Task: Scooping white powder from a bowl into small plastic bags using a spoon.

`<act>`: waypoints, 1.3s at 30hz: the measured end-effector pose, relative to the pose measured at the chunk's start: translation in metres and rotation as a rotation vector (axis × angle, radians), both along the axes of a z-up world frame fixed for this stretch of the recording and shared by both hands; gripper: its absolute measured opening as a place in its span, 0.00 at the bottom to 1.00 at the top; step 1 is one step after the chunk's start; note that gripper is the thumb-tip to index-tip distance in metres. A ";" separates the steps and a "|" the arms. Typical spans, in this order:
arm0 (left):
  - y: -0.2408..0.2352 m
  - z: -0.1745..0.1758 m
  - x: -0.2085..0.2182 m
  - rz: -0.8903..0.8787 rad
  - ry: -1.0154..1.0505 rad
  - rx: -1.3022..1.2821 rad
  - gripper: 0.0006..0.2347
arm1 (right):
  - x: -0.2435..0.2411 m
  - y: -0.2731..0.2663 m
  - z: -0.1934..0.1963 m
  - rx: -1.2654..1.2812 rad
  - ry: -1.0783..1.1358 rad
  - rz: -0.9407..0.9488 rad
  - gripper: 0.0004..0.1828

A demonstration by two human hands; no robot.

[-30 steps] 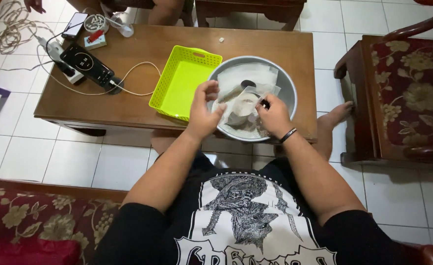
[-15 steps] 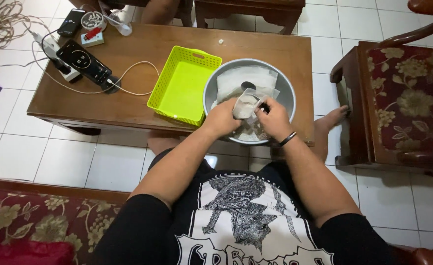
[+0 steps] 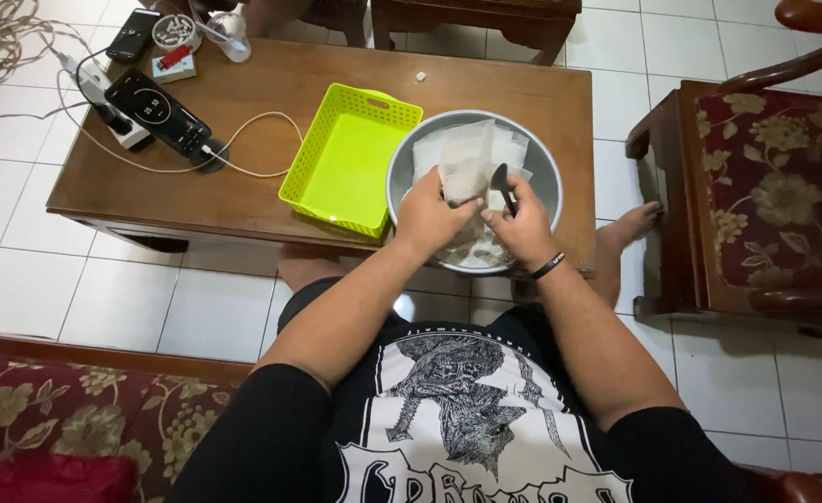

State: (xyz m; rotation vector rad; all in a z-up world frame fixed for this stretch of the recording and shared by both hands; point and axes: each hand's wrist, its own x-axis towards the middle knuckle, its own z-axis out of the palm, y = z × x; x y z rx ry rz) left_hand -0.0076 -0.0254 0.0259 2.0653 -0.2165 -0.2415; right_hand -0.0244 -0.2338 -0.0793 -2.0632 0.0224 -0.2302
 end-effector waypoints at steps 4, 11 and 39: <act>-0.004 0.004 -0.001 -0.021 0.020 0.003 0.23 | -0.002 0.003 0.001 -0.036 0.086 0.005 0.41; -0.013 0.003 -0.004 -0.012 0.067 0.018 0.26 | -0.013 0.027 0.035 -0.050 0.128 -0.020 0.49; -0.005 -0.085 0.037 -0.098 -0.012 -0.189 0.36 | -0.002 0.008 0.013 0.009 0.137 0.180 0.48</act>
